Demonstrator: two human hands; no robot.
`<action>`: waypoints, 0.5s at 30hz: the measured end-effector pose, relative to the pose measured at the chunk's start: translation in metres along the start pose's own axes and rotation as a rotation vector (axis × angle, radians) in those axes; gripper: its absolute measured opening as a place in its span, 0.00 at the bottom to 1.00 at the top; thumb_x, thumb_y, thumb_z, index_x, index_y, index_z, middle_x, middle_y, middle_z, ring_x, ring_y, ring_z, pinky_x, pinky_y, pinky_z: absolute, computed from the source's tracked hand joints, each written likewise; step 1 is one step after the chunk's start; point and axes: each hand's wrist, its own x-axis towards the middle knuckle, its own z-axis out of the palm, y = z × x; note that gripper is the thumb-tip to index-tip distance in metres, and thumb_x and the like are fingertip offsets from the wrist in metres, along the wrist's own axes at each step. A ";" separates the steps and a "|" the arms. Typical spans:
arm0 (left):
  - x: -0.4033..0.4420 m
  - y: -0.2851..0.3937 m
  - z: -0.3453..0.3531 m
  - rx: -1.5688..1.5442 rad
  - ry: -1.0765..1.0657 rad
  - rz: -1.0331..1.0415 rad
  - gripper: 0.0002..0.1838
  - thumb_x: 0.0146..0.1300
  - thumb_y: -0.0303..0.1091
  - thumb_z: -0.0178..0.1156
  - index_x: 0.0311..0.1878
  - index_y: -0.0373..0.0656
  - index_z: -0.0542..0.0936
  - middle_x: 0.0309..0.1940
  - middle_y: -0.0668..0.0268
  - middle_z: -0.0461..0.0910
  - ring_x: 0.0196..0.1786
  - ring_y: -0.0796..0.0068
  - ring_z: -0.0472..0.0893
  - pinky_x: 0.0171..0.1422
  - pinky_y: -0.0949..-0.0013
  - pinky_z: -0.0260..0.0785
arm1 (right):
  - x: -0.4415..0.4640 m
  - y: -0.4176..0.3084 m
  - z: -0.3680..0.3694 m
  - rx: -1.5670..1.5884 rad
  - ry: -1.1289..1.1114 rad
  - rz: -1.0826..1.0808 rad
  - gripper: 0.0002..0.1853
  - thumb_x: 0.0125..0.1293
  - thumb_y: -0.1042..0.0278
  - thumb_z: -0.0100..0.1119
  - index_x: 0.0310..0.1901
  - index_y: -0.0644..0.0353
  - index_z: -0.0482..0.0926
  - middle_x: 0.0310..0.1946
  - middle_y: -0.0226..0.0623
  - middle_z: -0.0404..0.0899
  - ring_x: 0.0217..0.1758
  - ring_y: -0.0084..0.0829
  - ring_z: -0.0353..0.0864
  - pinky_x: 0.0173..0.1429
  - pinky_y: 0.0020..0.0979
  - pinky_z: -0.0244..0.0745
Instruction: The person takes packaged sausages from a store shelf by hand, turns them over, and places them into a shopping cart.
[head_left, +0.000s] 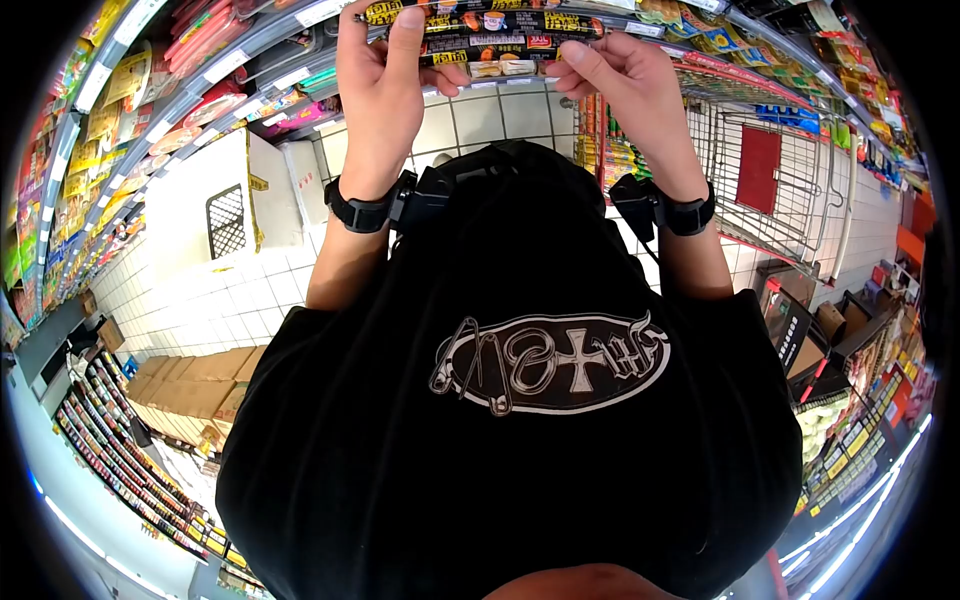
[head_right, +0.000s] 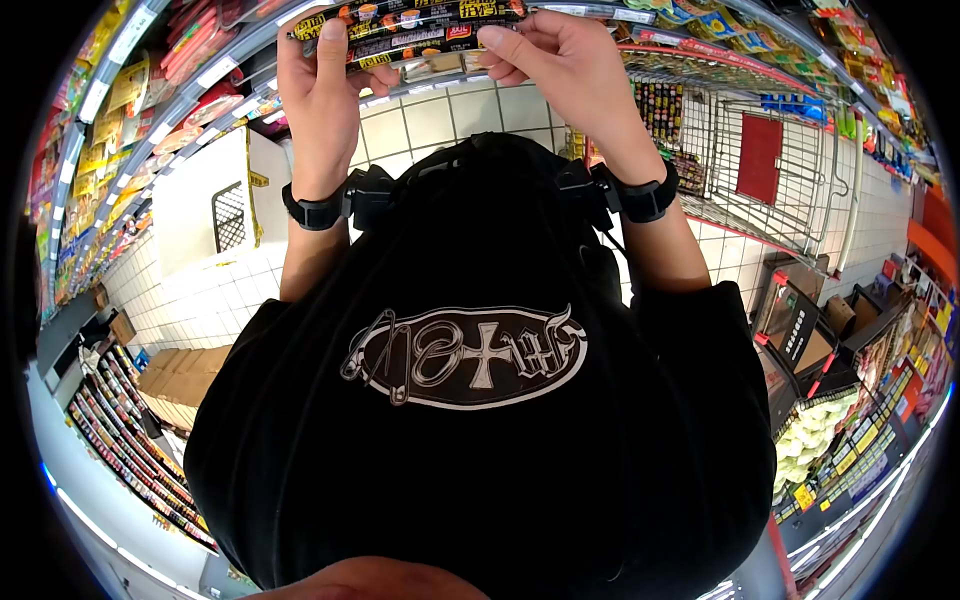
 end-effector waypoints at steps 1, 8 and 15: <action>0.000 0.000 0.001 -0.001 -0.005 0.000 0.08 0.84 0.34 0.48 0.58 0.41 0.68 0.38 0.59 0.83 0.26 0.74 0.81 0.28 0.74 0.74 | 0.000 0.001 -0.001 -0.003 -0.003 -0.002 0.15 0.78 0.61 0.63 0.46 0.68 0.84 0.40 0.44 0.91 0.40 0.27 0.90 0.47 0.27 0.85; -0.001 -0.003 0.002 -0.004 -0.010 0.029 0.09 0.84 0.34 0.48 0.58 0.41 0.67 0.40 0.59 0.83 0.26 0.74 0.81 0.28 0.74 0.75 | -0.003 0.000 0.001 -0.037 0.032 0.005 0.15 0.78 0.61 0.64 0.50 0.68 0.84 0.40 0.44 0.91 0.41 0.28 0.90 0.48 0.28 0.86; 0.000 -0.014 0.002 -0.037 0.000 0.038 0.09 0.84 0.34 0.48 0.60 0.43 0.65 0.41 0.58 0.82 0.27 0.72 0.82 0.28 0.73 0.76 | -0.001 -0.030 0.029 0.260 0.117 0.041 0.27 0.80 0.66 0.60 0.76 0.59 0.67 0.42 0.37 0.87 0.38 0.24 0.88 0.46 0.26 0.85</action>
